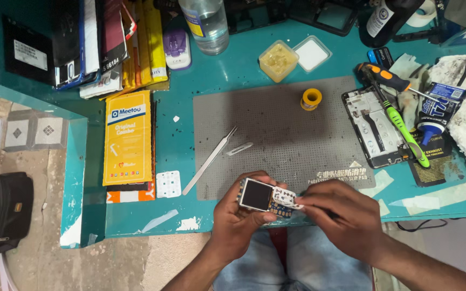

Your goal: The person holds a disassembled mobile phone and uses tweezers to manipulate small components on the circuit board. They also use a spray bottle to apply liquid to the board and a toothbrush to clean it. The task involves careful handling of the phone's internal parts.

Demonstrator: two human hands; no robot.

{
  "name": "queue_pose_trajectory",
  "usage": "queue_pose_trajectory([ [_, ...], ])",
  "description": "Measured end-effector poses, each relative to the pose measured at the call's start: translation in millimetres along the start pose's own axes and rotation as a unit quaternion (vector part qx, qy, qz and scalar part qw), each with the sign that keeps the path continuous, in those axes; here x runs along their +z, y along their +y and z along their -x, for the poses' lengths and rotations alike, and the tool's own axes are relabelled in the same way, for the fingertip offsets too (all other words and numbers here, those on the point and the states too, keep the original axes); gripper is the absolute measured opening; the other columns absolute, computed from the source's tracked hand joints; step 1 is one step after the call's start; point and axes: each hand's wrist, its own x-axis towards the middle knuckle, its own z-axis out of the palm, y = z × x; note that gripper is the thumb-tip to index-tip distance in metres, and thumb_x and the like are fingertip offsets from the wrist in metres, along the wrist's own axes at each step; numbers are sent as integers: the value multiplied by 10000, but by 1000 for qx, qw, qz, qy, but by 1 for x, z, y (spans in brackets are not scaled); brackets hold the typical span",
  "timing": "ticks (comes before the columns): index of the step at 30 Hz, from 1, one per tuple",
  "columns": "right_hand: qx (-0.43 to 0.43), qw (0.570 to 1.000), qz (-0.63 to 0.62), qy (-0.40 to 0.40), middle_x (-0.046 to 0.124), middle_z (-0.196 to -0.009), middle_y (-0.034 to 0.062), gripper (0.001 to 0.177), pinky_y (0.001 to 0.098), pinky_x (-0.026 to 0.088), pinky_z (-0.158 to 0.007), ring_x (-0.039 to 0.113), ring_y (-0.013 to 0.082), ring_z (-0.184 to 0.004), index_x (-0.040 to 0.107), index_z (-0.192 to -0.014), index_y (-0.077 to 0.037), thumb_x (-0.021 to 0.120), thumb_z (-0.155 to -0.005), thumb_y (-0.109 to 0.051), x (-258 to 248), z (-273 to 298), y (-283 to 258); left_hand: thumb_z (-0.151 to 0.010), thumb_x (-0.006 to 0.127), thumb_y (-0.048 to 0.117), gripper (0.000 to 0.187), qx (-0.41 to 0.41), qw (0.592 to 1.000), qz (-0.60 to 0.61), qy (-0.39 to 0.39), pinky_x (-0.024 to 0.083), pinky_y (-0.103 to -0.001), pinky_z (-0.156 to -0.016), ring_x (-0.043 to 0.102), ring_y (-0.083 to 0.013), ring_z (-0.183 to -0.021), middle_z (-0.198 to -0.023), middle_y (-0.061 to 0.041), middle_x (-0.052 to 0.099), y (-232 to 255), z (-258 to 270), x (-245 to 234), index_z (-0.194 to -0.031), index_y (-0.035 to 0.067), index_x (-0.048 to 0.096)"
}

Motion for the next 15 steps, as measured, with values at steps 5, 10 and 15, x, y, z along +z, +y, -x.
queue_pose_trajectory([
  [5,89,993,-71,-35,748,-973,63,140,244,586,-665,745,132,-810,727,-976,-44,778,-846,-51,-1,-7,-1,-918,763,94,569,-47,998,42,5,542,-407,-1132,620,-253,-1315,-1334,-153,644,8,-2,4,-1396,-4,470],
  [10,147,981,-108,-63,772,-956,62,109,249,594,-681,747,120,-824,733,-942,-33,771,-839,-37,-2,-8,-2,-941,750,90,564,-37,999,31,-7,514,-389,-1147,611,-230,-1310,-1349,-147,624,10,-2,4,-1415,-15,462],
  [15,140,980,-109,-91,786,-941,46,122,242,588,-684,753,103,-819,746,-941,-36,790,-828,-52,-3,-9,1,-927,740,89,582,-57,998,34,7,524,-386,-1132,623,-229,-1291,-1334,-150,632,7,-3,1,-1422,-14,450],
])
